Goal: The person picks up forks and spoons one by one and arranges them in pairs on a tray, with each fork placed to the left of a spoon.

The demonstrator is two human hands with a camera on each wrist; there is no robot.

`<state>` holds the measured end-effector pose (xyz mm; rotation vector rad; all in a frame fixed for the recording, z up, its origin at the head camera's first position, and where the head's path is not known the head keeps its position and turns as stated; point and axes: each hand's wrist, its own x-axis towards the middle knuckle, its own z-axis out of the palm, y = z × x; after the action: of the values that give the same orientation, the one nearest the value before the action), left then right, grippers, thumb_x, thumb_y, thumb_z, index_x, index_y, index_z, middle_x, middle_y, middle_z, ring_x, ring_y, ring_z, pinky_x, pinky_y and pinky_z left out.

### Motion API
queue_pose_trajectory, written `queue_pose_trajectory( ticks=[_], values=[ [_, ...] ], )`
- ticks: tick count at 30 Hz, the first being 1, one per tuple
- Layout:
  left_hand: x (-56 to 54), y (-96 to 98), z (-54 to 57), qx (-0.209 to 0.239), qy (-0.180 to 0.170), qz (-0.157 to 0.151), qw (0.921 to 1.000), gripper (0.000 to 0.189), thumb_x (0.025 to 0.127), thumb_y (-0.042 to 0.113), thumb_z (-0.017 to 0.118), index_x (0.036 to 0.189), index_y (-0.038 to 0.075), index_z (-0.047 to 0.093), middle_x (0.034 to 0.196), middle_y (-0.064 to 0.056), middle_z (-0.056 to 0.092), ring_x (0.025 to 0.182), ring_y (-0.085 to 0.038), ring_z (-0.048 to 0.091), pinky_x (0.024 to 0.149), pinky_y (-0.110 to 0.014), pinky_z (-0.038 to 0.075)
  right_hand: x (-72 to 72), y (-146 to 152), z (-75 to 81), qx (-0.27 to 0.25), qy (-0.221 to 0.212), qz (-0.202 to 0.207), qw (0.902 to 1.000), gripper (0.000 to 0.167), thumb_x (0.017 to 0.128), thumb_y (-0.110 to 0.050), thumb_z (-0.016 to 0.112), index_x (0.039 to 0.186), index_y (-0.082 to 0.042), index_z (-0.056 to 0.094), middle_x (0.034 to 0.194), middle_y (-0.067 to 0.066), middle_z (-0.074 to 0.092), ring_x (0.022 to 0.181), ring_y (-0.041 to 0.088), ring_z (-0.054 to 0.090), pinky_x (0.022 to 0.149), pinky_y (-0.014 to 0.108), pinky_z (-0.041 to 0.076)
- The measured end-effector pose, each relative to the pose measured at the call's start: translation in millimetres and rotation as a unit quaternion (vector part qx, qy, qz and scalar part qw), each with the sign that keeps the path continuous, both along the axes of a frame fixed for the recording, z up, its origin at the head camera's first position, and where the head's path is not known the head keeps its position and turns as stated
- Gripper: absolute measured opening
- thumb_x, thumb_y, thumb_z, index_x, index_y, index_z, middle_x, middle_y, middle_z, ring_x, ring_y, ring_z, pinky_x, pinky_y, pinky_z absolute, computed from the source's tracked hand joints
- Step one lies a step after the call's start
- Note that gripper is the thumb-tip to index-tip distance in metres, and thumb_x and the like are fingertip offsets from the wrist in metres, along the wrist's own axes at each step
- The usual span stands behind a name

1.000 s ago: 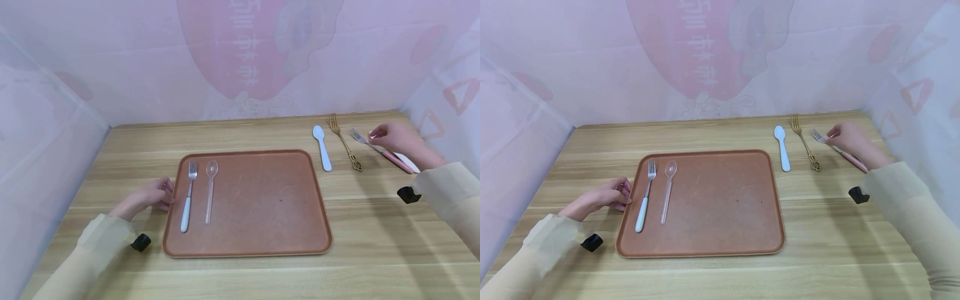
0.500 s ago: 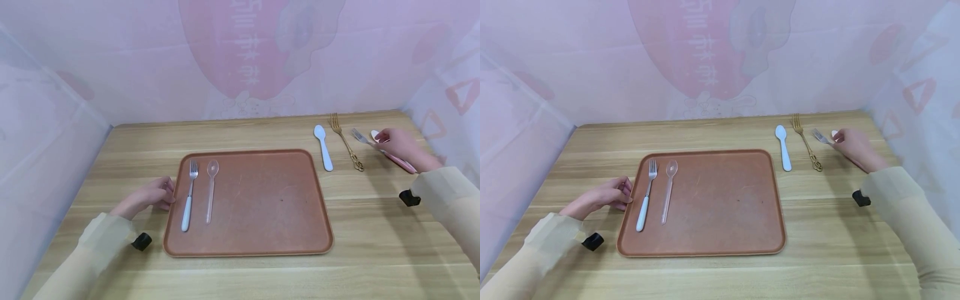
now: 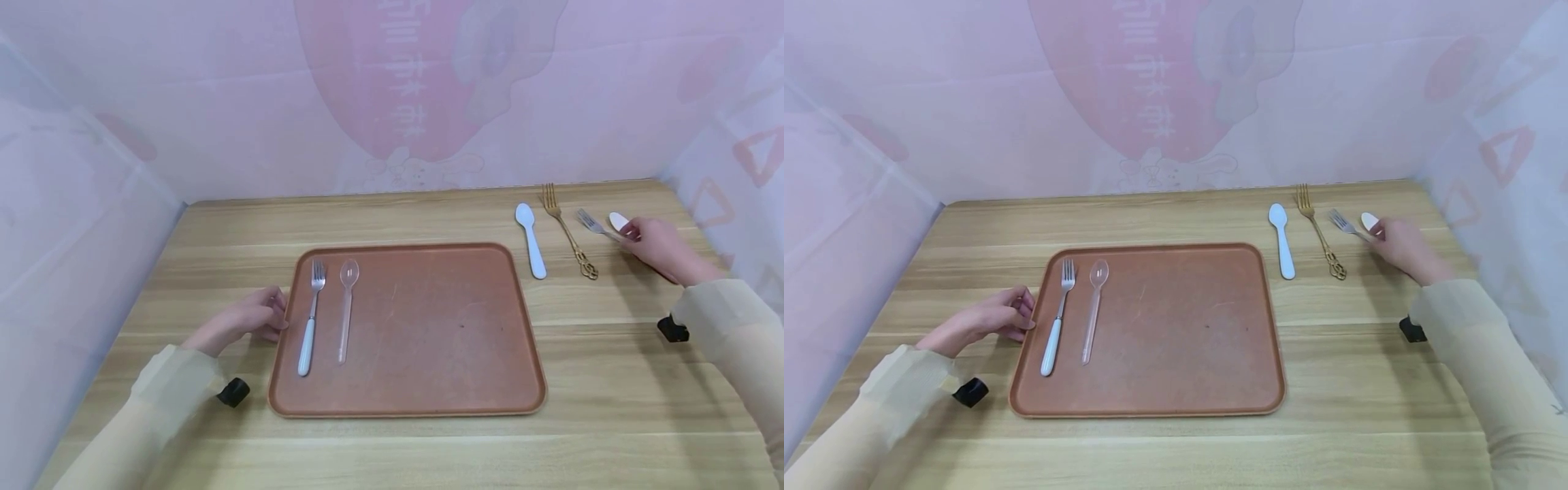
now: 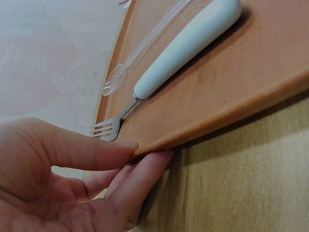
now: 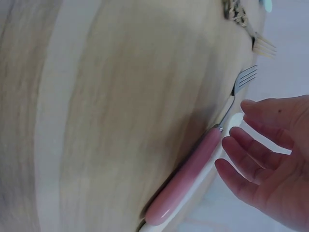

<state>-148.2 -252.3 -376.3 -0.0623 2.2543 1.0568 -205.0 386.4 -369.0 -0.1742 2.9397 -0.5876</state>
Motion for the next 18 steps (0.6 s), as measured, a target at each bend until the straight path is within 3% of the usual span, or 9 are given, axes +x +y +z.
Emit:
queue_pose_trajectory(
  ticks=[6, 18],
  values=[
    [-1.3, -0.7, 0.0, -0.012, -0.005, -0.005, 0.9999, 0.032, 0.077, -0.001, 0.056, 0.105, -0.004, 0.039, 0.103, -0.022, 0.050, 0.081, -0.023, 0.059, 0.069, -0.032, 0.056, -1.6, 6.2, -7.6, 0.026, 0.008, 0.007, 0.9996, 0.027, 0.084, -0.005, 0.054, 0.098, 0.017, 0.050, 0.088, 0.031, 0.055, 0.081, 0.041, 0.053, 0.072, 0.054, 0.042],
    [-0.1, -1.3, -0.8, -0.006, -0.006, -0.004, 1.0000, 0.032, 0.077, -0.001, 0.056, 0.103, -0.004, 0.039, 0.103, -0.022, 0.050, 0.083, -0.024, 0.059, 0.069, -0.032, 0.056, -1.5, 9.0, -12.1, 0.052, -0.002, 0.013, 0.9985, 0.026, 0.077, 0.002, 0.050, 0.098, 0.017, 0.050, 0.087, 0.030, 0.056, 0.082, 0.042, 0.053, 0.073, 0.055, 0.043]
  ],
)
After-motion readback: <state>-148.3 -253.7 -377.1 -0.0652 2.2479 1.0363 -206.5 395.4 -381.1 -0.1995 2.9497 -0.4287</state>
